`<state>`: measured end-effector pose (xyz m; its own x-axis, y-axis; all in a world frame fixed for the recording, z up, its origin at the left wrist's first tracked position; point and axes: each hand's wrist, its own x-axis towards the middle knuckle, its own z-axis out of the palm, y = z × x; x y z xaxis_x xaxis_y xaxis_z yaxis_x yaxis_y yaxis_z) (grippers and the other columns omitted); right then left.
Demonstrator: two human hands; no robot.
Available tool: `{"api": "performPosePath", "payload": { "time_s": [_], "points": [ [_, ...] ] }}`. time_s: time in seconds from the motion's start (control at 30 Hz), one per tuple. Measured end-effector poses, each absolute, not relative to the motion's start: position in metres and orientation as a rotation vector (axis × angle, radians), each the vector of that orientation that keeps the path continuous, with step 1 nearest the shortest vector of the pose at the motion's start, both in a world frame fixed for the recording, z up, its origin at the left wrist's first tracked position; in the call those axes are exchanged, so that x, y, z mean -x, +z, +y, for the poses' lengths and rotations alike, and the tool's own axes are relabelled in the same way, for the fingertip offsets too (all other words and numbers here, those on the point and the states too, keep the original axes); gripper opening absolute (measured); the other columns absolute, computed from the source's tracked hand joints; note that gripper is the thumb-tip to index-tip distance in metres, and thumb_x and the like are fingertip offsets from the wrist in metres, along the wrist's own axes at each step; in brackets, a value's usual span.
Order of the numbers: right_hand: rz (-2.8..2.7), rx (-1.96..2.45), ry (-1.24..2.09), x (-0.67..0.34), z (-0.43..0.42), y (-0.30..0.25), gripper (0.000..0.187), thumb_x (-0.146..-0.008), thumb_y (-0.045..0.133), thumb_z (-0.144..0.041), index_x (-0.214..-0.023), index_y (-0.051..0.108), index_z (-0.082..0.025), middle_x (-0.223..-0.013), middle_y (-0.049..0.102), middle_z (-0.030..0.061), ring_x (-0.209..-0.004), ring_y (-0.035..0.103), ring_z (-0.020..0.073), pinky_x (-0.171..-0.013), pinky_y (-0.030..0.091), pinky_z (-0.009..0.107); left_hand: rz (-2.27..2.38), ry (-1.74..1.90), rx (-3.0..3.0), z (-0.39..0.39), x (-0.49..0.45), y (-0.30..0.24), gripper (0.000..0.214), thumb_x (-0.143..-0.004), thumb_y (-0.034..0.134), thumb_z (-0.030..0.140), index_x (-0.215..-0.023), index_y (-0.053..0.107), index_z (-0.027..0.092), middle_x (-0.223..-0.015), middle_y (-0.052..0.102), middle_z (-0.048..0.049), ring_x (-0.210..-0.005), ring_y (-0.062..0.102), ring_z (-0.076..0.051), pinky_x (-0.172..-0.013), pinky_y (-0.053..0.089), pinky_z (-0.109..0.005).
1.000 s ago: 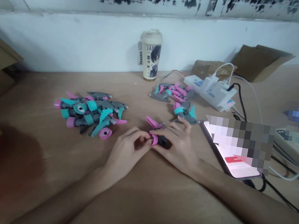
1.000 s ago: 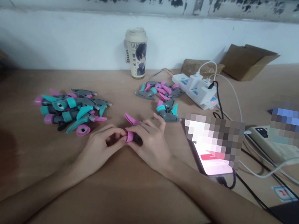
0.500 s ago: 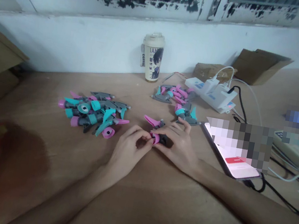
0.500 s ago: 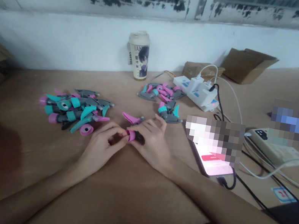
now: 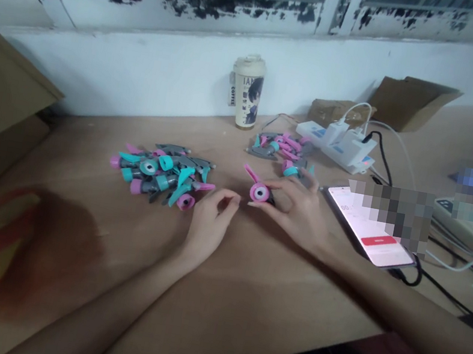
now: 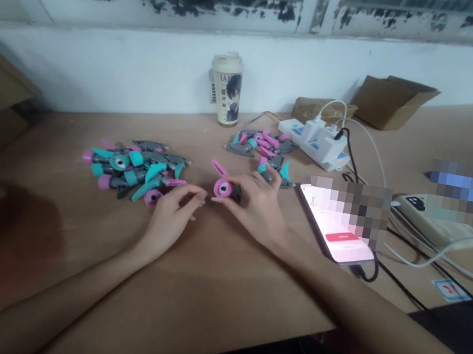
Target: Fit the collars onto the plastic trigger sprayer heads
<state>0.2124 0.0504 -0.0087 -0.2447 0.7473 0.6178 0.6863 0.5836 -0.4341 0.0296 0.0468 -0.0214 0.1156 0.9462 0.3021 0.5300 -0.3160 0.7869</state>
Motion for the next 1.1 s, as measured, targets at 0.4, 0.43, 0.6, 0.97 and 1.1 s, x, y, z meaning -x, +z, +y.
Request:
{"api": "performPosePath", "payload": {
  "time_s": [0.4,0.43,0.6,0.97,1.1],
  "points": [
    [-2.201,1.187,0.184,-0.134,0.104,0.018,0.024,-0.078,0.064,-0.039,-0.093,0.066,-0.02,-0.091,0.072,0.0046,-0.089,0.065,0.0229,-0.089,0.04,0.04,1.551,0.758,-2.374,0.038,-0.033,-0.024,0.014,-0.081,0.051,0.02,-0.081,0.065,0.015,-0.077,0.065,-0.0072,-0.07,0.061,-0.021,-0.065,0.047,-0.032],
    [-2.222,1.199,0.174,-0.125,0.107,0.017,0.026,-0.078,0.063,-0.038,-0.097,0.065,-0.02,-0.092,0.072,0.006,-0.089,0.065,0.023,-0.083,0.044,0.037,1.559,0.739,-2.384,0.037,-0.034,-0.024,0.015,-0.081,0.051,0.022,-0.08,0.065,0.015,-0.076,0.065,-0.0082,-0.068,0.061,-0.021,-0.063,0.047,-0.033],
    [-2.24,1.202,0.179,-0.102,0.12,0.007,0.034,-0.08,0.059,-0.046,-0.104,0.064,-0.021,-0.096,0.071,0.0069,-0.082,0.067,0.0228,-0.068,0.048,0.032,1.584,0.639,-2.431,0.032,-0.037,-0.023,0.019,-0.081,0.051,0.025,-0.074,0.065,0.014,-0.071,0.065,-0.01,-0.065,0.063,-0.025,-0.059,0.047,-0.034],
    [-2.264,1.062,0.283,-0.14,0.112,0.012,0.04,-0.086,0.048,-0.05,-0.108,0.062,-0.02,-0.111,0.066,0.0054,-0.102,0.061,0.018,-0.089,0.044,0.03,1.538,0.631,-2.463,0.033,-0.036,-0.019,0.01,-0.081,0.049,0.021,-0.079,0.058,0.017,-0.075,0.062,-0.0046,-0.066,0.058,-0.018,-0.057,0.042,-0.028],
    [-2.342,1.152,0.258,-0.199,0.108,0.021,0.031,-0.086,0.052,-0.04,-0.103,0.064,-0.017,-0.105,0.068,0.0066,-0.097,0.063,0.0182,-0.085,0.045,0.029,1.528,0.632,-2.465,0.034,-0.034,-0.018,0.006,-0.081,0.049,0.019,-0.079,0.055,0.019,-0.074,0.06,-0.0011,-0.063,0.054,-0.015,-0.053,0.036,-0.025]
  ]
}}
